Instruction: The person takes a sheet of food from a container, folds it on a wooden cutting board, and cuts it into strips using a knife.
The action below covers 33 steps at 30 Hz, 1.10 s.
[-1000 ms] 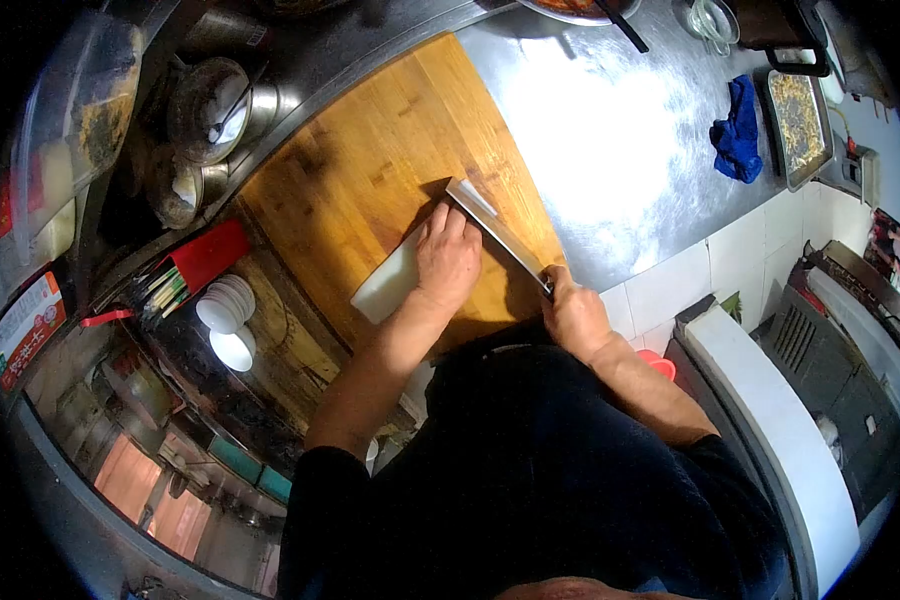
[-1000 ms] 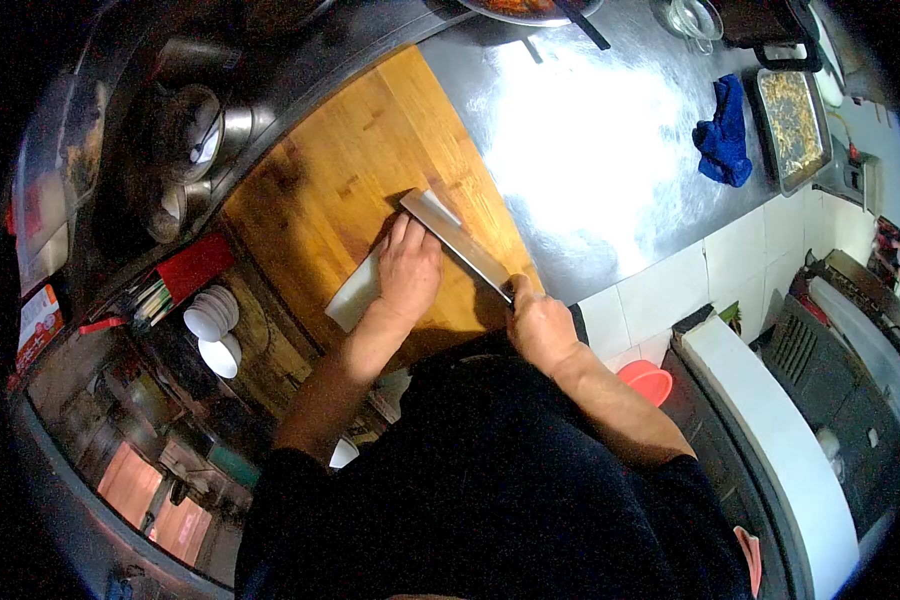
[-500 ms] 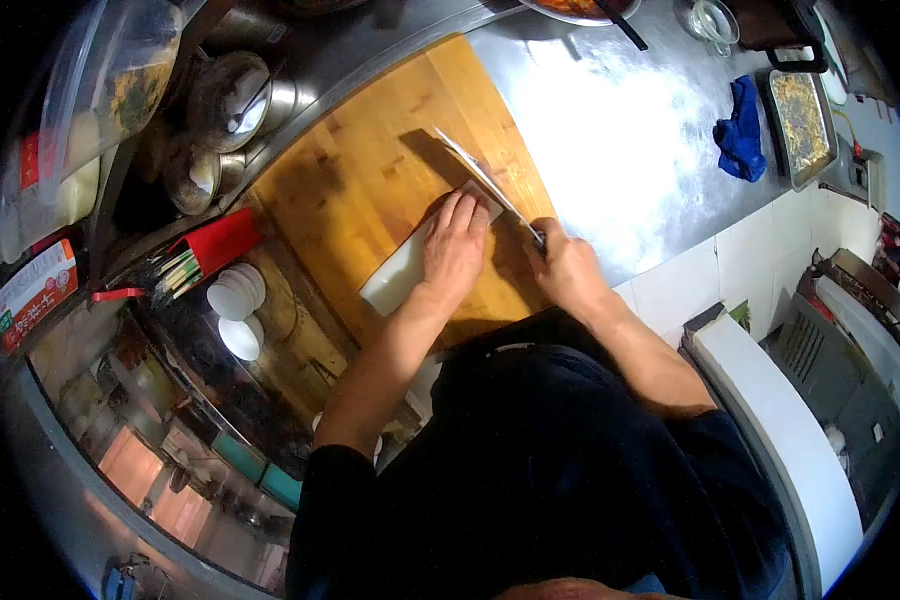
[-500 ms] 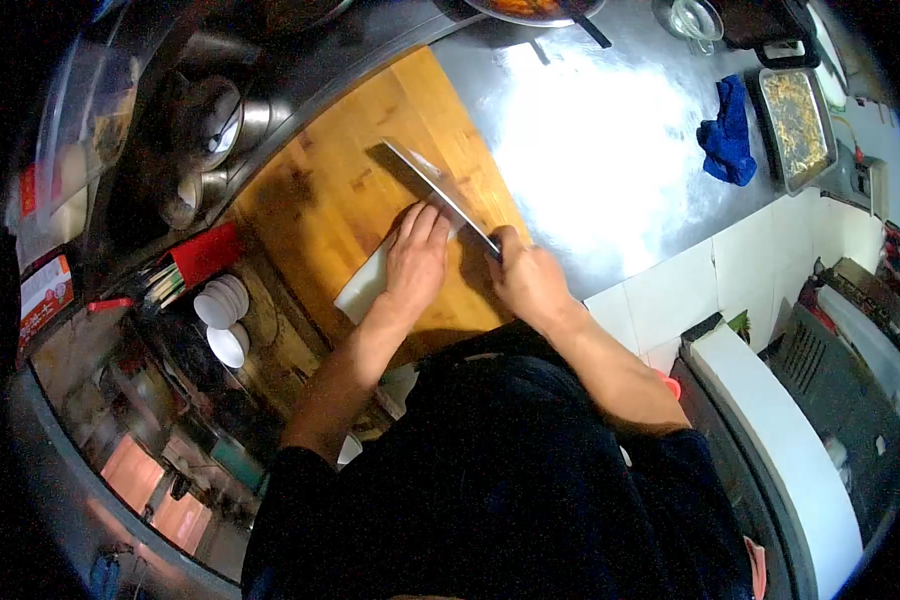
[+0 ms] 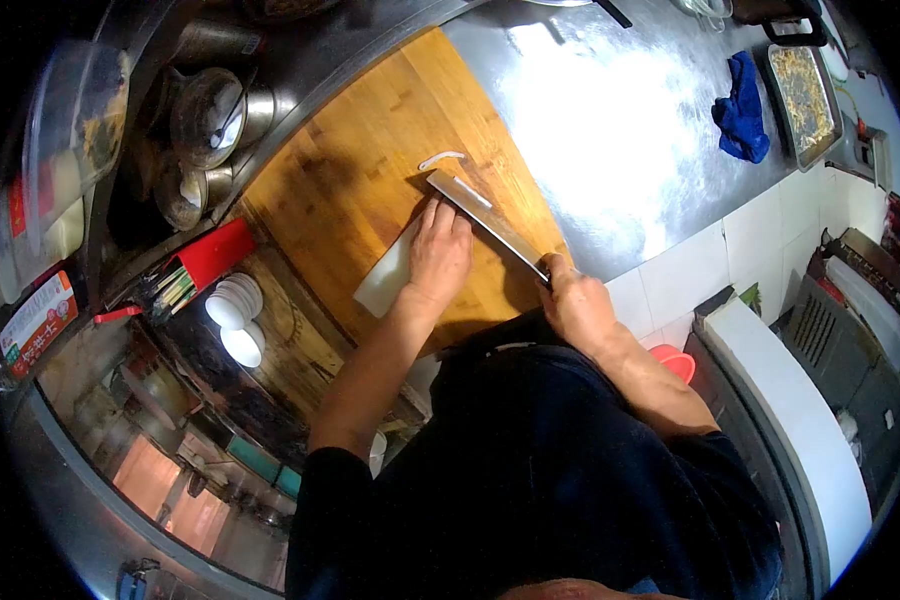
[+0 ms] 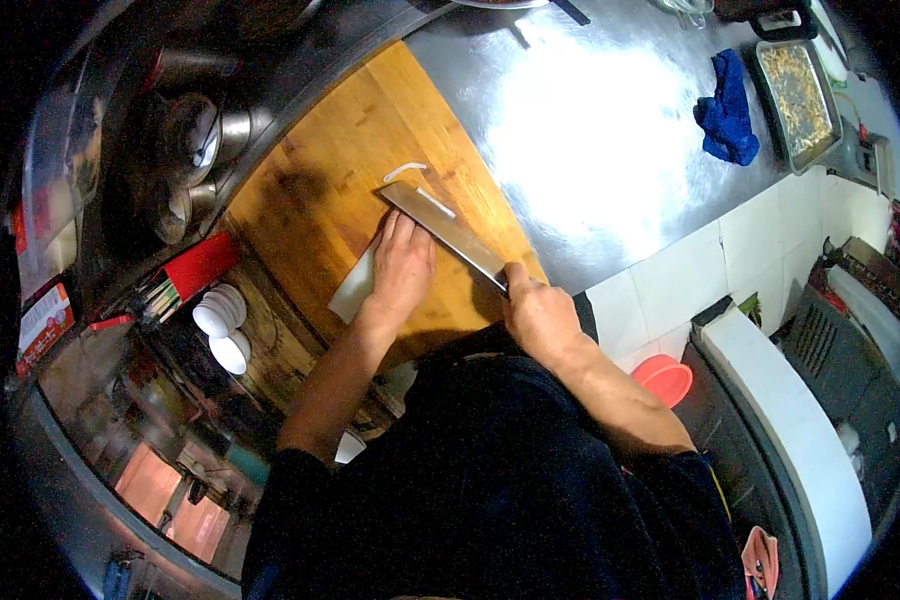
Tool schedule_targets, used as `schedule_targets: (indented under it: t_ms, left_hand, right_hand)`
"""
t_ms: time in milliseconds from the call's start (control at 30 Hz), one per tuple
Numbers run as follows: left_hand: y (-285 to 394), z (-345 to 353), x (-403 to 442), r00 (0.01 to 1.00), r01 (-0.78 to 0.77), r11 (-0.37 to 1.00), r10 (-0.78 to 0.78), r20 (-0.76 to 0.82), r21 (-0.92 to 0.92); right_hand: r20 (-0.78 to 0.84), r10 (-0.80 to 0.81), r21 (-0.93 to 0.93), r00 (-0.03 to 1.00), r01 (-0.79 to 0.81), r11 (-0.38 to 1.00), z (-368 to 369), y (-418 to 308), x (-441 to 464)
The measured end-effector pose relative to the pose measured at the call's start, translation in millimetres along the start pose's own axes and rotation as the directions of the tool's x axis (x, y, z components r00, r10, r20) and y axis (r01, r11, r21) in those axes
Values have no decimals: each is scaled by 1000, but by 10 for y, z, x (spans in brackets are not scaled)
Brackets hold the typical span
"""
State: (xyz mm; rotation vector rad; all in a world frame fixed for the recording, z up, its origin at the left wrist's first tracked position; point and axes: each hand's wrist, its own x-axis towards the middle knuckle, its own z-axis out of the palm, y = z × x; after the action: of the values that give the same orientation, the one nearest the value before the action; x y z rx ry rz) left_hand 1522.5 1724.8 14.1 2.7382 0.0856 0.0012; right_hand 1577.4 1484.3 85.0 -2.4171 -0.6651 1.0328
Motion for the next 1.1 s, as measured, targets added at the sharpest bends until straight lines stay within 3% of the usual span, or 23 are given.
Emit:
schedule_targets:
  t_ms: [233, 300, 333, 367, 433, 500, 567, 700, 767, 900, 967, 1100]
  left_hand:
    - [-75, -80, 28, 1000, 3, 1000, -3, -10, -5]
    - [-220, -201, 125, 986, 141, 987, -147, -78, -78]
    - [-305, -236, 254, 969, 117, 990, -132, -210, -83]
    - [-351, -276, 358, 968, 121, 989, -136, -213, -81]
    - [-406, -356, 571, 965, 250, 968, -248, -83, 25]
    - [-499, -322, 712, 974, 214, 976, -209, -87, 52]
    - [-553, -303, 794, 983, 146, 983, -156, 95, 111]
    - [-480, -362, 955, 963, 244, 970, -242, 117, -4]
    - [-453, -346, 1026, 970, 241, 959, -243, 7, -149]
    - [-417, -335, 1092, 977, 213, 972, -214, 2, -99]
    - [-512, -200, 970, 961, 138, 988, -150, -231, -64]
    - [-238, -343, 291, 970, 192, 970, -210, -118, -150]
  right_hand:
    - [-19, -23, 75, 1000, 25, 997, -57, -6, -81]
    - [-36, 3, 87, 999, 0, 996, -46, 26, -150]
    - [-50, 37, 99, 998, -32, 995, -42, 44, -195]
    - [-48, 31, 98, 998, -27, 995, -51, 66, -228]
    - [-78, 72, 115, 994, -63, 991, -78, 111, -273]
    - [-86, 99, 130, 991, -88, 988, -124, 132, -294]
    - [-82, 140, 174, 987, -124, 977, -165, 165, -329]
    - [-85, 164, 170, 983, -148, 974, -182, 235, -358]
    - [-101, 165, 186, 981, -144, 972, -191, 244, -381]
    - [-91, 162, 225, 983, -138, 964, -184, 210, -374]
    - [-92, 128, 232, 988, -104, 967, -156, 184, -357]
    - [-129, 37, 178, 991, -13, 984, -97, 74, -274]
